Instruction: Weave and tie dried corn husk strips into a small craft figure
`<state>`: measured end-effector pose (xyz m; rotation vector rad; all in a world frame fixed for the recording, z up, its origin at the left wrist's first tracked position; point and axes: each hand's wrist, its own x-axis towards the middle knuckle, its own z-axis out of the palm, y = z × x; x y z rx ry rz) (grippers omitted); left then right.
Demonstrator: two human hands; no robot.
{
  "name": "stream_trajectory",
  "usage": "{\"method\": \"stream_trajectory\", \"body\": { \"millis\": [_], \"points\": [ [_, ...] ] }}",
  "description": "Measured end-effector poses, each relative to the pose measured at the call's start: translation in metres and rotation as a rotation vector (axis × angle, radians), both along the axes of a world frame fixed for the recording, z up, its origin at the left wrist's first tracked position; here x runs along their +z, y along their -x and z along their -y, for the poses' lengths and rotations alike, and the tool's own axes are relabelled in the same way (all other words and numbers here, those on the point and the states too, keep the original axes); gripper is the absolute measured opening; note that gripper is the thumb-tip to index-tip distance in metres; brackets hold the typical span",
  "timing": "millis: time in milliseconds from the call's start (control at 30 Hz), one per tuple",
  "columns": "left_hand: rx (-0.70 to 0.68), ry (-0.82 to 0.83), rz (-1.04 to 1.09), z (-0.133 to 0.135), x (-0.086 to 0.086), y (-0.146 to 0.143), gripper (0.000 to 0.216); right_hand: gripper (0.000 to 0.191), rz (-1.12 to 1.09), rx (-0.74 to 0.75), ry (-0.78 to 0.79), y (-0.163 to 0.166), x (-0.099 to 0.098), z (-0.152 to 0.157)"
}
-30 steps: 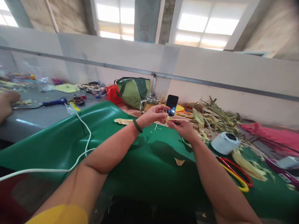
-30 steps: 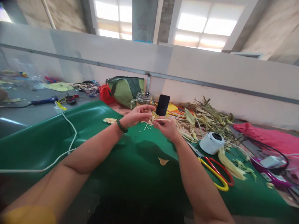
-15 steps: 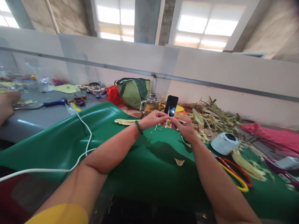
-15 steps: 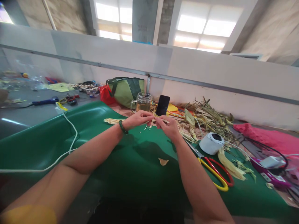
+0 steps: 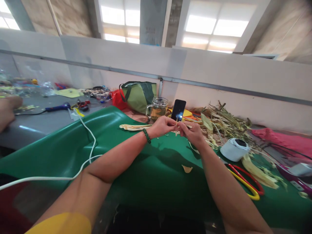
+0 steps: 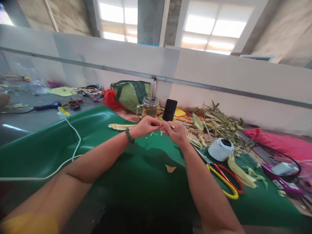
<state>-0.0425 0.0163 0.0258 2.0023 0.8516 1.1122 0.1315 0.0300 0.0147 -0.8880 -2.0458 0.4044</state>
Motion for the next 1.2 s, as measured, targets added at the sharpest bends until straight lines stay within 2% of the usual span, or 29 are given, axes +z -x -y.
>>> {"method": "stream_trajectory", "body": {
  "millis": [100,200,367,433,533,700,833,900,1033,1133,1200],
  "points": [
    [0.073,-0.077,-0.091,0.002,-0.003,-0.004,0.022,0.056,0.037,-0.027,-0.045,-0.001,-0.002,-0.002],
    [0.132,-0.127,-0.085,0.003,-0.005,-0.007,0.024,0.055,0.004,-0.053,-0.059,-0.002,-0.002,-0.001],
    [0.161,-0.281,-0.080,0.008,-0.002,-0.006,0.017,0.054,-0.103,-0.018,-0.043,-0.004,0.002,0.005],
    [0.140,-0.295,-0.087,0.007,-0.001,-0.005,0.015,0.054,-0.129,0.009,-0.020,-0.004,0.002,0.003],
    [0.063,-0.195,-0.067,0.002,-0.001,-0.002,0.016,0.054,-0.133,0.058,0.081,-0.006,0.001,-0.004],
    [-0.037,0.025,0.052,-0.008,-0.004,0.003,0.018,0.037,-0.297,0.074,0.196,-0.015,0.000,-0.011],
    [-0.139,0.208,0.175,-0.010,-0.001,0.008,0.028,0.041,-0.253,0.268,0.394,-0.016,-0.001,-0.011],
    [-0.200,0.337,0.203,-0.010,0.001,0.011,0.034,0.035,-0.206,0.293,0.388,-0.013,-0.002,-0.011],
    [-0.282,0.529,0.317,-0.009,0.003,0.015,0.043,0.032,-0.177,0.232,0.281,-0.012,-0.001,-0.011],
    [-0.325,0.618,0.415,-0.007,0.005,0.016,0.047,0.031,-0.128,0.214,0.248,-0.014,0.001,-0.008],
    [-0.327,0.644,0.466,-0.006,0.007,0.017,0.049,0.033,-0.146,0.225,0.292,-0.014,0.001,-0.008]
  ]
}}
